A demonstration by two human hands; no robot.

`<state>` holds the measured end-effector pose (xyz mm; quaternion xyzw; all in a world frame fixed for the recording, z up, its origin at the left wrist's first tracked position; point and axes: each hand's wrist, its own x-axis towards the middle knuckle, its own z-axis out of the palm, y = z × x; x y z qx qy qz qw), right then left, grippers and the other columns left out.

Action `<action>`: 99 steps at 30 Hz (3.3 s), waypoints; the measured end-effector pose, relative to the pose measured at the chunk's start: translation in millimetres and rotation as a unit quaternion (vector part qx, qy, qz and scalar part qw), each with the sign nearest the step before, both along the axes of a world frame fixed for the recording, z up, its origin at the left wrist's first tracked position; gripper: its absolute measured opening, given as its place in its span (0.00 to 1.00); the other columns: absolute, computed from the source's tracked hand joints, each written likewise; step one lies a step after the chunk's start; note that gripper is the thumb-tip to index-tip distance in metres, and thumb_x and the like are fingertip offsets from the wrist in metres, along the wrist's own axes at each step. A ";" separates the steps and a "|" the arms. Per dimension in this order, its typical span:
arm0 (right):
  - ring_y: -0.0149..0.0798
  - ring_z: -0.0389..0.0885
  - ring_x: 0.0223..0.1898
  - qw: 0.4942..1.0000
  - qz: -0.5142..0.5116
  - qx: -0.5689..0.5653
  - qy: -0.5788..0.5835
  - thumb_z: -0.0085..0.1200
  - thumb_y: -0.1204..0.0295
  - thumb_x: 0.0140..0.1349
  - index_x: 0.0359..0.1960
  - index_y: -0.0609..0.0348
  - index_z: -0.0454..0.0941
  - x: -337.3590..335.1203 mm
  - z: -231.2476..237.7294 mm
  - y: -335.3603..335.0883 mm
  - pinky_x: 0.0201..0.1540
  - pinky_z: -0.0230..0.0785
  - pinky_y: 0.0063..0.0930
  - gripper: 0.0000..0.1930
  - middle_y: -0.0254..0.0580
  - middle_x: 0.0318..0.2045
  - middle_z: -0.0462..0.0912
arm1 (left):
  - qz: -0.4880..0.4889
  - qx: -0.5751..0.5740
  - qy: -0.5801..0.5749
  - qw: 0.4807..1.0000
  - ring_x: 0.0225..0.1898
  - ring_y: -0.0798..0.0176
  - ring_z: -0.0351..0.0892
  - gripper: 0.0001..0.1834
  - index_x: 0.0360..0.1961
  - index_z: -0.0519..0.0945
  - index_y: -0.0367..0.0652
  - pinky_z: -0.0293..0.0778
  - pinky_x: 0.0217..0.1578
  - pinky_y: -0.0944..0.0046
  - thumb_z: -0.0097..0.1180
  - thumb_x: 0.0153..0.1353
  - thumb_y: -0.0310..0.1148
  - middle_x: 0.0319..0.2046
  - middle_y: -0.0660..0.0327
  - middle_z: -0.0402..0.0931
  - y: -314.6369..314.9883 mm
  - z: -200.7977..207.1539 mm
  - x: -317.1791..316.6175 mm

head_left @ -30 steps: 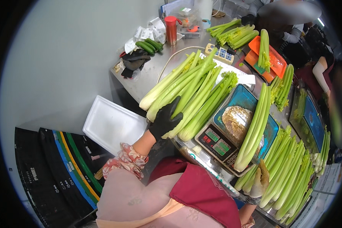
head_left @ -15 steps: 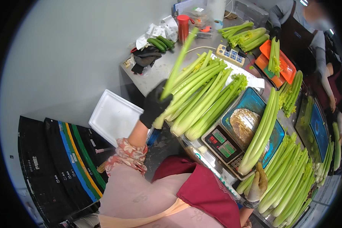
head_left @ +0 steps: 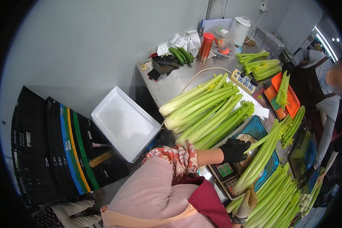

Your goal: The person repeatedly picks up stalks of celery, places them on a digital scale, and then moves them to a tray or back onto the table. The task involves handling and weighing vegetables in a commercial kitchen environment.

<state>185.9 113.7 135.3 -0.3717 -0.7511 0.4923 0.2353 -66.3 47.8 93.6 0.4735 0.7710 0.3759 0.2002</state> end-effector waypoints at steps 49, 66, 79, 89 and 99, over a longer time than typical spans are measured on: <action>0.38 0.75 0.48 0.999 -0.034 0.014 -0.003 0.46 0.75 0.63 0.48 0.68 0.75 21.3 -20.6 9.5 0.53 0.64 0.28 0.14 0.49 0.46 0.78 | 0.191 -0.320 0.233 0.898 0.41 0.47 0.76 0.34 0.60 0.62 0.43 0.68 0.40 0.46 0.54 0.53 0.45 0.43 0.48 0.75 -182.6 -65.8 -150.2; 0.36 0.76 0.43 0.995 -0.052 0.069 -0.041 0.49 0.78 0.60 0.47 0.64 0.77 22.5 -13.9 15.5 0.48 0.65 0.26 0.14 0.48 0.41 0.80 | -0.019 0.006 -0.440 0.898 0.36 0.68 0.76 0.31 0.59 0.65 0.33 0.73 0.37 0.68 0.58 0.58 0.36 0.37 0.58 0.76 -182.4 57.7 -69.9; 0.33 0.75 0.46 0.993 -0.069 0.069 -0.065 0.48 0.76 0.62 0.48 0.65 0.77 44.4 -17.3 7.3 0.48 0.67 0.24 0.13 0.46 0.45 0.79 | 0.002 0.017 -0.012 1.000 0.41 0.51 0.76 0.26 0.59 0.67 0.45 0.71 0.42 0.57 0.53 0.60 0.40 0.41 0.51 0.75 -89.0 -3.7 -21.4; 0.34 0.77 0.44 0.996 -0.067 0.060 -0.007 0.49 0.78 0.61 0.45 0.67 0.77 33.4 -15.9 7.3 0.47 0.68 0.24 0.12 0.47 0.44 0.79 | 0.170 0.124 -0.133 0.969 0.36 0.74 0.72 0.24 0.59 0.67 0.39 0.70 0.38 0.73 0.50 0.62 0.34 0.39 0.64 0.75 -162.3 -1.7 -62.1; 0.31 0.75 0.43 0.997 -0.017 0.067 -0.016 0.44 0.75 0.65 0.49 0.68 0.74 0.3 5.4 7.3 0.47 0.68 0.24 0.14 0.47 0.46 0.78 | 0.160 0.068 -0.153 0.973 0.34 0.71 0.74 0.23 0.57 0.69 0.39 0.71 0.39 0.70 0.51 0.62 0.34 0.37 0.60 0.77 -168.1 8.8 -21.6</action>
